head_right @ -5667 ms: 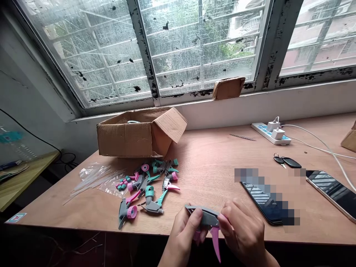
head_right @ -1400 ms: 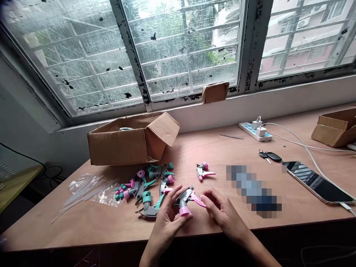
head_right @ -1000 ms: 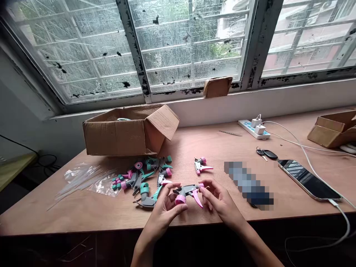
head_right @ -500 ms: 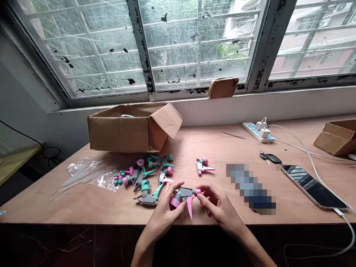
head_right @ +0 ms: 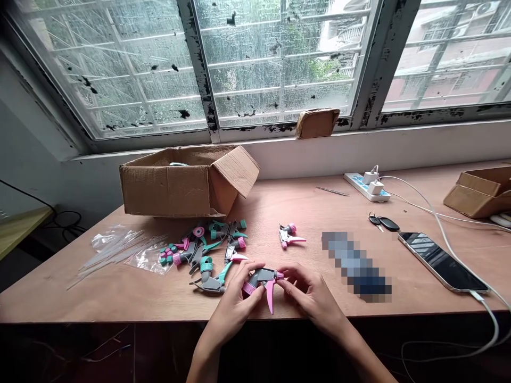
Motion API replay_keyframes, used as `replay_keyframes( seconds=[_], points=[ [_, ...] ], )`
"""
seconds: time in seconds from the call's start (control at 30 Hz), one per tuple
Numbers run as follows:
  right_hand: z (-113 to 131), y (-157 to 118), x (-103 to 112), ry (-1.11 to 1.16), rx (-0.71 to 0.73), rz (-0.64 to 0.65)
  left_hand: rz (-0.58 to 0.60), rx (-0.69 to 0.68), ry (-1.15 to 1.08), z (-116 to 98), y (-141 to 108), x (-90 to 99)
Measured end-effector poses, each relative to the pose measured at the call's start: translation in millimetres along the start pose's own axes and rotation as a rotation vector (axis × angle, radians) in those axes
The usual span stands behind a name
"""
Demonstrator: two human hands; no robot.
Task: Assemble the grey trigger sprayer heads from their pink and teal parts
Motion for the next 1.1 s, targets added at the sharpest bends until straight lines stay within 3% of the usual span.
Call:
replay_keyframes(
  seconds=[0.3, 0.7, 0.93, 1.1],
  points=[
    [-2, -1, 2, -0.087, 0.02, -0.09, 0.053, 0.025, -0.059, 3, 3, -0.2],
    [9, -1, 1, -0.087, -0.003, -0.053, 0.075, 0.056, -0.09, 4, 2, -0.4],
    [7, -2, 1, -0.137, 0.029, -0.076, -0.012, 0.087, -0.081, 3, 3, -1.2],
    [2, -3, 1, -0.036, 0.046, -0.149, -0.06, 0.126, -0.101, 6, 3, -1.9]
  ],
)
Point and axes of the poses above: each hand's wrist, its own y-axis towards the middle knuckle, its own x-axis out of the back of the hand, z = x × y, the point moved 3 cm from there along y, towards the middle knuckle, and after that the axes turned 6 degrees about z, right-handed, at the moved point
